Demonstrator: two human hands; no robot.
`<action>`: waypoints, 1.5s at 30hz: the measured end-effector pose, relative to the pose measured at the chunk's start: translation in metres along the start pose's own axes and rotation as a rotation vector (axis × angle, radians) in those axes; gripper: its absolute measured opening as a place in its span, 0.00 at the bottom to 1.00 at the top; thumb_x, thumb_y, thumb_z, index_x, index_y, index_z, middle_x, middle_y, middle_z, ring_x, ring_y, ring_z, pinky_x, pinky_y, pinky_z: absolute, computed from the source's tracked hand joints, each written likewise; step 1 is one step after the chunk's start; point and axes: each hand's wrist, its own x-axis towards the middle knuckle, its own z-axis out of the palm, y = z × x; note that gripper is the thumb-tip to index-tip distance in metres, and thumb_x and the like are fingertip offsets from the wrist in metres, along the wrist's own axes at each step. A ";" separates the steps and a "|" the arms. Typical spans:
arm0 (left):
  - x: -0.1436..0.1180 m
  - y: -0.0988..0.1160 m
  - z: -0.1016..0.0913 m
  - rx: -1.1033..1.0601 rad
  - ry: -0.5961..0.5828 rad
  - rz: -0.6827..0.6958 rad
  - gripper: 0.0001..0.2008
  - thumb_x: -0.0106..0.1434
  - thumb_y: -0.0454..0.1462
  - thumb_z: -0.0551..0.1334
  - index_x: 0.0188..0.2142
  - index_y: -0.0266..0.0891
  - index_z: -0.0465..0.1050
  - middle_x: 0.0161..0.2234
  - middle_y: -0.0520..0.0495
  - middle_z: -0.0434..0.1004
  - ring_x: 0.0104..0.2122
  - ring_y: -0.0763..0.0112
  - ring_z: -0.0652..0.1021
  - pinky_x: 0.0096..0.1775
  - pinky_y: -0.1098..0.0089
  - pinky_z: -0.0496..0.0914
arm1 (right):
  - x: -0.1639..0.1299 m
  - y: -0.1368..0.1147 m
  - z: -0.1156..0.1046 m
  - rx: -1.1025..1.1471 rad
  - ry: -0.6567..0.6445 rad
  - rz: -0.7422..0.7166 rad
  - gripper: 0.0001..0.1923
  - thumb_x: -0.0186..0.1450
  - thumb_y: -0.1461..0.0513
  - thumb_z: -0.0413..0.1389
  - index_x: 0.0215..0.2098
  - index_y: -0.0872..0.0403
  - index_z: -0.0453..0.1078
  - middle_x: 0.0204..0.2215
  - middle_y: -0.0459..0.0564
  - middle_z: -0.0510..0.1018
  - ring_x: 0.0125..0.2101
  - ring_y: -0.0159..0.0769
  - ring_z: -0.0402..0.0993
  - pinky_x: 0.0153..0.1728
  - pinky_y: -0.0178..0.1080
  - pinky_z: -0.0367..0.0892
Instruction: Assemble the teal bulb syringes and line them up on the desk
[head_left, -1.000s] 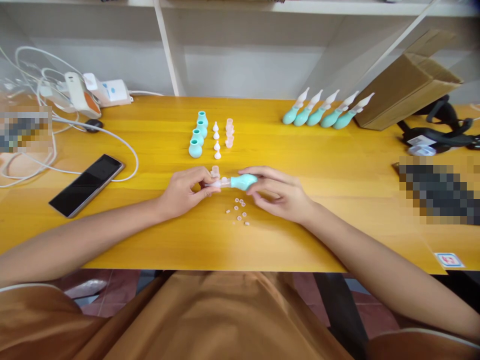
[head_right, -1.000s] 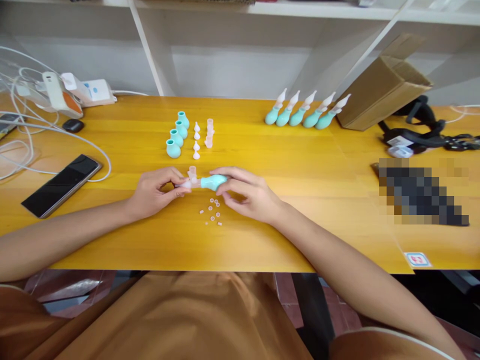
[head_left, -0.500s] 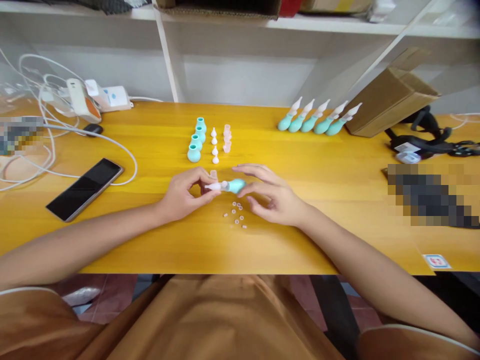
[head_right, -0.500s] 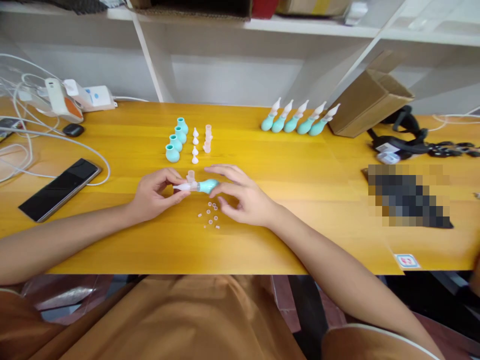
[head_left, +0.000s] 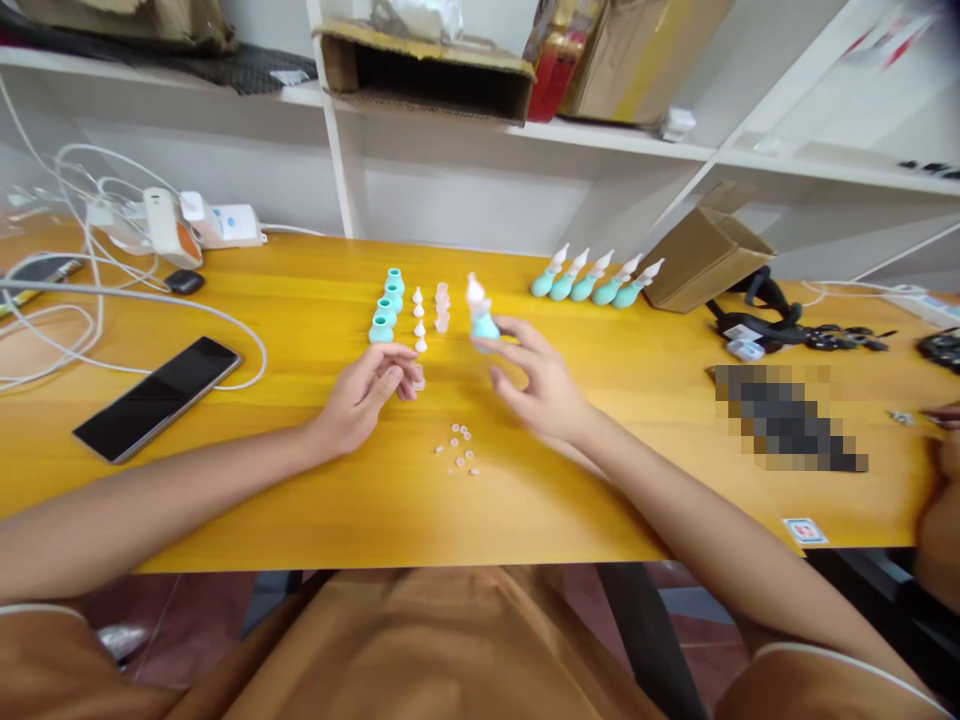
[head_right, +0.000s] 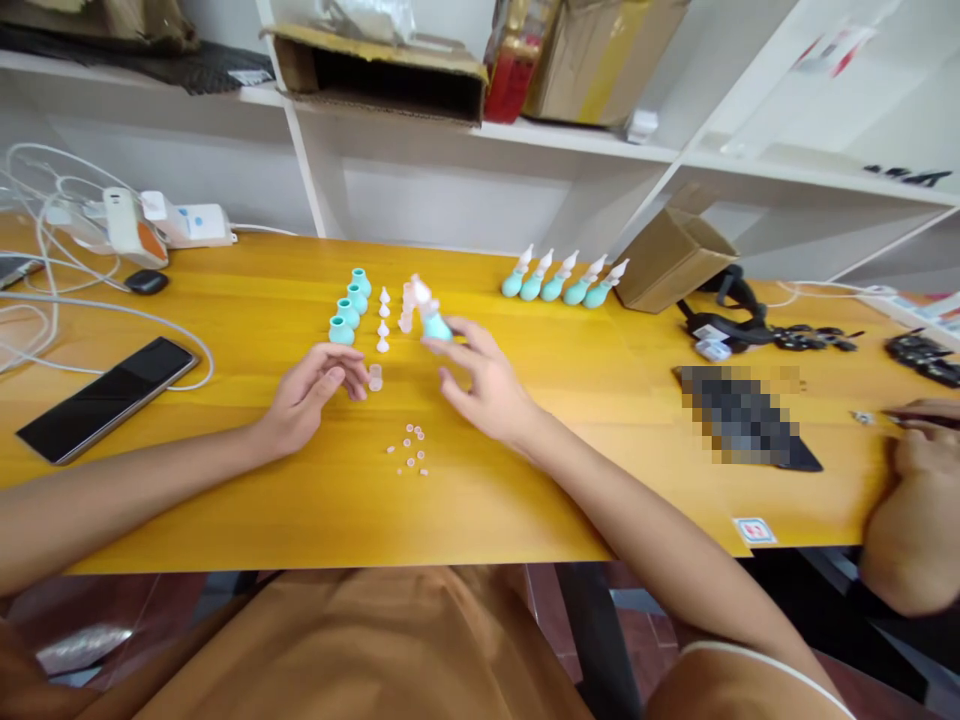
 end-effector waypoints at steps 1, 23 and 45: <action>0.000 -0.001 -0.001 0.002 -0.009 -0.012 0.15 0.82 0.47 0.57 0.57 0.41 0.72 0.44 0.43 0.82 0.38 0.69 0.83 0.43 0.67 0.78 | 0.008 0.015 0.001 -0.023 0.024 0.064 0.26 0.74 0.60 0.55 0.70 0.46 0.73 0.68 0.59 0.70 0.66 0.53 0.72 0.67 0.60 0.72; 0.000 0.014 0.000 0.226 -0.203 -0.051 0.11 0.82 0.43 0.55 0.50 0.40 0.72 0.41 0.47 0.79 0.36 0.71 0.81 0.42 0.66 0.76 | 0.075 0.159 0.061 -0.470 0.071 0.483 0.37 0.69 0.56 0.56 0.71 0.67 0.62 0.69 0.76 0.52 0.73 0.73 0.48 0.72 0.71 0.51; 0.001 0.015 0.001 0.205 -0.338 -0.176 0.09 0.80 0.40 0.55 0.45 0.40 0.71 0.36 0.50 0.79 0.29 0.74 0.81 0.34 0.72 0.76 | 0.075 0.140 0.043 -0.532 -0.031 0.627 0.32 0.76 0.45 0.49 0.65 0.58 0.72 0.64 0.75 0.65 0.64 0.75 0.62 0.62 0.72 0.62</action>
